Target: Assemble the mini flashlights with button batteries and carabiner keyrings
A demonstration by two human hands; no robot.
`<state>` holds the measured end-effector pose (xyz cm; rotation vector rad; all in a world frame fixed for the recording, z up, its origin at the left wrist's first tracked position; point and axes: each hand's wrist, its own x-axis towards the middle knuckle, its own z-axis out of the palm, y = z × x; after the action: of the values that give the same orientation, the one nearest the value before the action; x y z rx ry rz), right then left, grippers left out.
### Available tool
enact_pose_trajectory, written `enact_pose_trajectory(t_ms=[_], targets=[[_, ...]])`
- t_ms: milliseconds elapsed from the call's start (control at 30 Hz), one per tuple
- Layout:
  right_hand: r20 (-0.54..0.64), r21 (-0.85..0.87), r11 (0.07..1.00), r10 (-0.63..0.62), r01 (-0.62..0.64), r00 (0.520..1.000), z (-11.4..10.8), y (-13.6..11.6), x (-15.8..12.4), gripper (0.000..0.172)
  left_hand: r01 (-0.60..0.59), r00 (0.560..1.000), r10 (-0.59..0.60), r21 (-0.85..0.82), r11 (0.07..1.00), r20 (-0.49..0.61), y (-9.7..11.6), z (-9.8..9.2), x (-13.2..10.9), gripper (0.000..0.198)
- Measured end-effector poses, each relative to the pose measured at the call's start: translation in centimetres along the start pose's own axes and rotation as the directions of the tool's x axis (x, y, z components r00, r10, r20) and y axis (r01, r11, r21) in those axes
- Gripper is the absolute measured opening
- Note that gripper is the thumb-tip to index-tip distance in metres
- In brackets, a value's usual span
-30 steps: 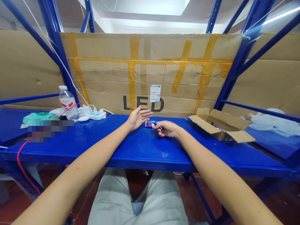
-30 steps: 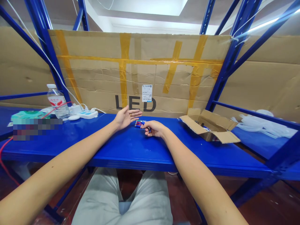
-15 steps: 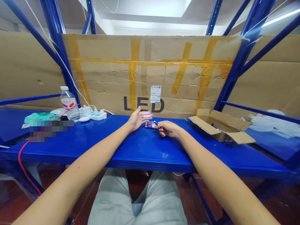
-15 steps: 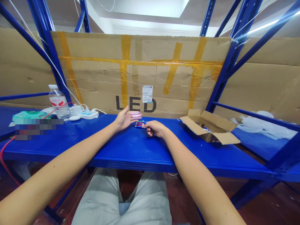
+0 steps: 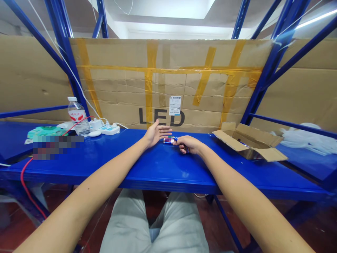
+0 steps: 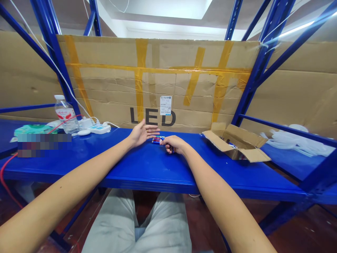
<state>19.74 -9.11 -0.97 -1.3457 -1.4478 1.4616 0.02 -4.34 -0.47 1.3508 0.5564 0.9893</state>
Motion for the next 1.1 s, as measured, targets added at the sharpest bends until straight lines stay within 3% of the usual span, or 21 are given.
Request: enact_pose_trajectory(t_ms=[500,700,1100], targets=[[-0.021,-0.037,0.999,-0.02,0.019,1.0,-0.27,0.22,0.22,0.015,0.005,1.0,-0.005,0.009,1.0,-0.005,0.05,-0.02,-0.03,0.072],[-0.077,-0.036,0.999,-0.038,0.036,0.996,-0.28,0.23,0.27,0.01,0.001,1.0,-0.001,0.028,1.0,-0.017,-0.04,-0.14,0.15,0.073],[-0.042,-0.06,0.998,-0.031,0.029,0.999,-0.26,0.23,0.27,0.01,0.014,1.0,-0.014,0.003,1.0,-0.025,0.09,-0.06,0.03,0.072]])
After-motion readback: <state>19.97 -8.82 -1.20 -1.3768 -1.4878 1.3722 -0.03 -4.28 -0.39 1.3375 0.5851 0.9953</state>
